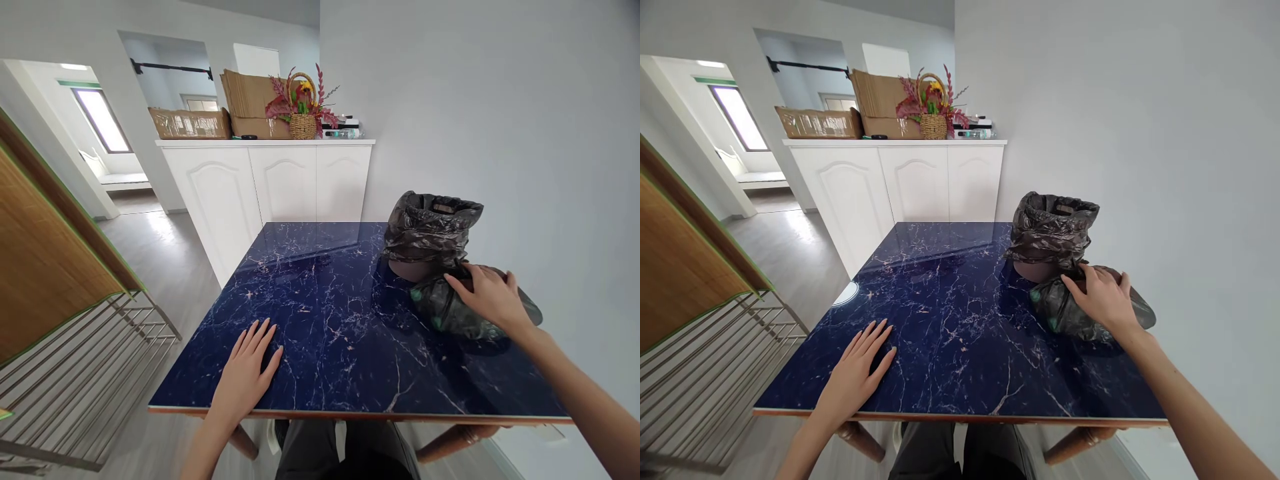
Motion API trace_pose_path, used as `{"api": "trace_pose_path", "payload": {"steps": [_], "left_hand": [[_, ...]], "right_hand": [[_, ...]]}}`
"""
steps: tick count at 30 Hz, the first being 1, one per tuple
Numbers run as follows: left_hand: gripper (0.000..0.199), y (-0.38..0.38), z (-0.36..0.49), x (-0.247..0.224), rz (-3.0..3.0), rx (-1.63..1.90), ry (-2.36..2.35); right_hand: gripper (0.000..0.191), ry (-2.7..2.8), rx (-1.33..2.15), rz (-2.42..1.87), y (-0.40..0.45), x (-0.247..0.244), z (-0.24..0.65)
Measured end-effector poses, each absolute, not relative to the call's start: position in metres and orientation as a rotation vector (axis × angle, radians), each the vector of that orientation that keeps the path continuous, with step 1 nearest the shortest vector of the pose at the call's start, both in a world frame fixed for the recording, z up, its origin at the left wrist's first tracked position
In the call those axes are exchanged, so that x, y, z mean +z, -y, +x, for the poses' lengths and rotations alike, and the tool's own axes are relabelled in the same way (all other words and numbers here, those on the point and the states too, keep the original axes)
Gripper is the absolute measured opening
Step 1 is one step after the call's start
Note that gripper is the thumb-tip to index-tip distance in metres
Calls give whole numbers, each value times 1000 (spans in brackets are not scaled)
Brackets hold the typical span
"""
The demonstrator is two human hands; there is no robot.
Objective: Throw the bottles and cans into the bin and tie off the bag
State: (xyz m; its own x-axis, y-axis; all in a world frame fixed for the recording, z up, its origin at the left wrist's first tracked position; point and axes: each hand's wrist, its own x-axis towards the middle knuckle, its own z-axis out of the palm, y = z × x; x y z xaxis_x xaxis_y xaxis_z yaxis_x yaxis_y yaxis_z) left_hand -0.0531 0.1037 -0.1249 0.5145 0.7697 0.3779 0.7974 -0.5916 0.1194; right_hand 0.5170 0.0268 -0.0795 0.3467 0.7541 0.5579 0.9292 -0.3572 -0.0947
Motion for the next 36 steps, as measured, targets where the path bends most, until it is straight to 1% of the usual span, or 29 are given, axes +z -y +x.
{"api": "trace_pose_path", "payload": {"steps": [3,8,12,15,16,18,20,25,30,32,34,36], "left_hand": [[58,-103,-53,-124,-2676,-617,1394],[58,-101,-52,-121,-2683,-614,1405],[57,-101,-52,-121,-2681,-618,1406],[56,-101,-51,-120,-2691,-641,1394],[56,-100,-51,-120,-2693,-656,1387],[54,-100,-51,-120,-2693,-685,1379],[53,-99,-50,-120,-2694,-701,1382],[46,-94,-50,-114,-2703,-779,1394],[33,-84,-32,-86,-2763,-1077,1315],[30,-81,-16,-73,-2792,-1196,1282],[33,-81,4,-62,-2827,-1282,1268],[43,-85,24,-54,-2874,-1321,1273]], "right_hand": [[66,1593,-633,-2254,-25,-79,506],[45,1685,-669,-2028,-20,-78,462],[31,1752,-496,-1765,-24,-72,408],[17,1860,-320,-1485,-31,-64,363],[20,1911,-262,-1381,-35,-62,349],[35,2018,-152,-1181,-43,-57,323],[46,2070,-69,-1046,-52,-55,302],[63,2031,-9,-1026,-62,-58,274],[67,1890,-90,-1133,-56,-66,266],[70,1808,-78,-1211,-54,-69,263],[71,1753,-48,-1276,-53,-71,260],[71,1710,-16,-1308,-53,-71,259]]}}
